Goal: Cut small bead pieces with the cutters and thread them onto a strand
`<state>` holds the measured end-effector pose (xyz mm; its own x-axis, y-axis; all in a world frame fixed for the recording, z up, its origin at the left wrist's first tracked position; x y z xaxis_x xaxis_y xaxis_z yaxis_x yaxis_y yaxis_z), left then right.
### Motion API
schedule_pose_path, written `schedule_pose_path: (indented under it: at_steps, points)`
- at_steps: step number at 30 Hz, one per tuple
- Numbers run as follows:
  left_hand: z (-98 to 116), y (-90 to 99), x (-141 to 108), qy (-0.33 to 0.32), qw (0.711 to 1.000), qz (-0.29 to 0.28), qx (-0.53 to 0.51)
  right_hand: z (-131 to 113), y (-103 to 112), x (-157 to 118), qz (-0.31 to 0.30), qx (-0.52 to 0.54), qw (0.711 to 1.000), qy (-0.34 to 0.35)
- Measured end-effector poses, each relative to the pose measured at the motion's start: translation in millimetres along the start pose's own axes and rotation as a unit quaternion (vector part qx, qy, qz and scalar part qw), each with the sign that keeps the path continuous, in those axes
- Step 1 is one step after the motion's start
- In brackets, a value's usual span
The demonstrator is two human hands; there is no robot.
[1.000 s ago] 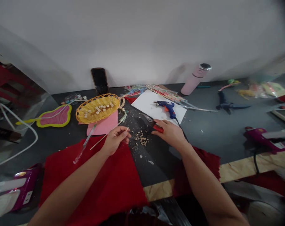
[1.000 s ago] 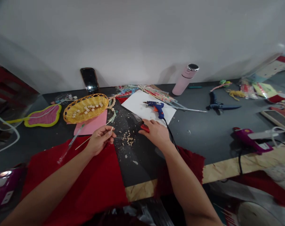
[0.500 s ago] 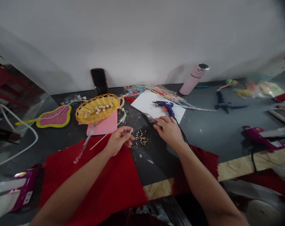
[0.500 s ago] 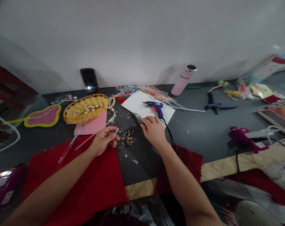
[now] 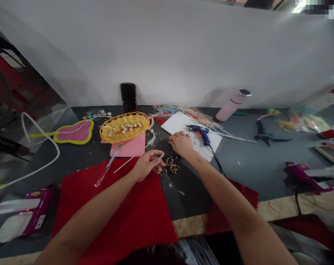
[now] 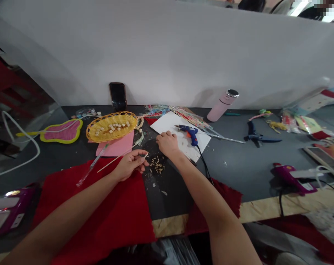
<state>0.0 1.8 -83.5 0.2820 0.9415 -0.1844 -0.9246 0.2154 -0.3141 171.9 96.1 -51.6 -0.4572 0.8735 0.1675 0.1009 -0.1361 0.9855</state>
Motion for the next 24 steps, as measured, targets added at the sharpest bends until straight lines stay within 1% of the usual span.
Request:
schedule_pose_path:
  at_steps: [2,4,5,6,9,11,13,14,16,19,21,22,24]
  points:
    - [1.5,-0.3,-0.5,0.003,1.0,0.0,-0.004,-1.5,-0.4,0.6,0.002,0.002,1.0,0.01]
    - [3.2,-0.7,-1.2,0.006,1.0,0.003,-0.01,-1.8,2.3,-4.7,0.014,0.043,0.999,0.021]
    - [4.1,-1.0,-1.6,0.008,1.0,0.004,-0.012,-1.8,4.4,-9.9,0.027,0.092,0.995,0.025]
    - [4.9,-1.3,-2.0,0.009,1.0,0.005,-0.013,-1.8,6.6,-16.6,0.04,0.165,0.985,0.02]
    - [6.8,-2.4,-3.0,0.012,1.0,0.008,-0.006,-4.0,11.4,-42.3,0.064,0.354,0.933,-0.031]
    - [7.4,-3.3,-3.4,0.013,1.0,0.01,0.002,-8.6,12.0,-58.4,0.069,0.451,0.887,-0.073]
    - [7.4,-4.2,-3.5,0.014,1.0,0.011,0.013,-14.5,10.0,-69.3,0.052,0.552,0.825,-0.112]
    - [7.3,-4.7,-3.5,0.015,1.0,0.012,0.017,-17.4,8.4,-72.4,0.042,0.587,0.799,-0.125]
    - [7.0,-5.4,-3.5,0.016,0.999,0.016,0.025,-22.1,4.4,-74.9,0.017,0.631,0.764,-0.129]
    - [7.1,-6.2,-3.6,0.017,0.999,0.018,0.042,-25.0,-1.8,-74.4,-0.008,0.674,0.726,-0.134]
    - [7.4,-6.6,-3.8,0.016,0.998,0.014,0.055,-25.0,-4.4,-74.4,-0.011,0.694,0.706,-0.142]
    - [7.5,-6.7,-3.8,0.016,0.998,0.013,0.058,-24.9,-4.9,-74.7,-0.009,0.696,0.704,-0.141]
    - [7.4,-6.8,-3.8,0.02,0.998,0.014,0.058,-24.9,-4.4,-75.6,0.0,0.682,0.719,-0.134]
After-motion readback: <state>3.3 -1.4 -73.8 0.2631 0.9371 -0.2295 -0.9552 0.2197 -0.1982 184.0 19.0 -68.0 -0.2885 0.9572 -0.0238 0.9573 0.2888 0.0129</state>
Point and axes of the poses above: each hand's wrist, its own x-axis towards the middle knuckle, its own y-axis out of the back of the hand, z = x × y, the point moved 1 cm from there along x, towards the middle knuckle, and after that the axes turned 2 degrees about z, right-handed, at the moved point
